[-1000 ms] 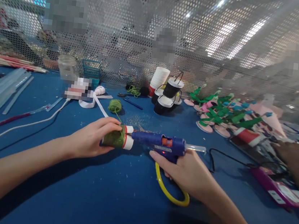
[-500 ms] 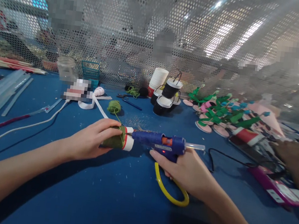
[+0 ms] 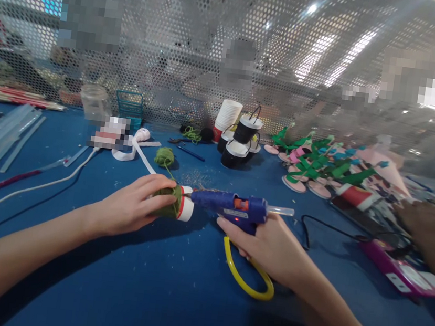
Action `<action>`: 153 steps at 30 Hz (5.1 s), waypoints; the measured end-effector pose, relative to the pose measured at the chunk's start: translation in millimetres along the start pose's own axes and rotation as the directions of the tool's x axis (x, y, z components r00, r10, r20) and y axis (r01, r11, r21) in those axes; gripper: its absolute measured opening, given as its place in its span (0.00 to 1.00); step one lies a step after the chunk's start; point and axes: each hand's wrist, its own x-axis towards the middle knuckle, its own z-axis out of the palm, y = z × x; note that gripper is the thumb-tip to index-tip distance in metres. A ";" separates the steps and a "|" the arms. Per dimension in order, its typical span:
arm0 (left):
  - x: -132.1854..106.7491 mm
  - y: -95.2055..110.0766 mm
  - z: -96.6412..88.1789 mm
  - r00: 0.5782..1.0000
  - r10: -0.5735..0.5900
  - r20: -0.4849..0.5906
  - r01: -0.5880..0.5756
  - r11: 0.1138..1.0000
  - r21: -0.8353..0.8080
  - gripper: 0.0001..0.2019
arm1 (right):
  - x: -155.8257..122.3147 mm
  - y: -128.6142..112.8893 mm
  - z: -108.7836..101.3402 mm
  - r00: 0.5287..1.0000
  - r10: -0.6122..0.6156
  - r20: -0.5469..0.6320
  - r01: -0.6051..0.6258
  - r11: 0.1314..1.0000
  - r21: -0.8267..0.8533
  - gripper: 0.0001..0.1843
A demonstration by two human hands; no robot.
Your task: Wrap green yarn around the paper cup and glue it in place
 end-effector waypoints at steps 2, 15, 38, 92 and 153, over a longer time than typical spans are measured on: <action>0.0 0.5 -0.2 0.999 0.034 -0.001 -0.034 0.999 0.022 0.16 | 0.6 -0.7 -0.3 1.000 -0.024 -0.005 0.024 1.000 -0.007 0.15; 0.5 -0.9 -2.0 0.992 0.125 -0.027 -0.119 0.979 0.166 0.12 | 0.0 -1.2 -1.7 0.999 -0.012 0.035 0.014 0.999 -0.043 0.16; -2.7 -1.7 3.4 0.984 -0.165 -0.070 0.150 0.971 -0.185 0.18 | -3.3 -5.6 -0.5 0.992 -0.124 -0.029 0.120 0.986 -0.113 0.09; -1.5 0.8 4.2 0.988 -0.101 -0.116 0.080 0.981 -0.175 0.16 | -2.6 -3.5 1.0 0.999 -0.039 -0.019 0.038 0.998 -0.047 0.13; -4.7 -0.9 6.6 0.988 0.106 -0.111 -0.096 0.991 0.089 0.13 | 8.1 -2.8 -1.8 0.993 0.076 0.087 -0.091 0.980 0.179 0.12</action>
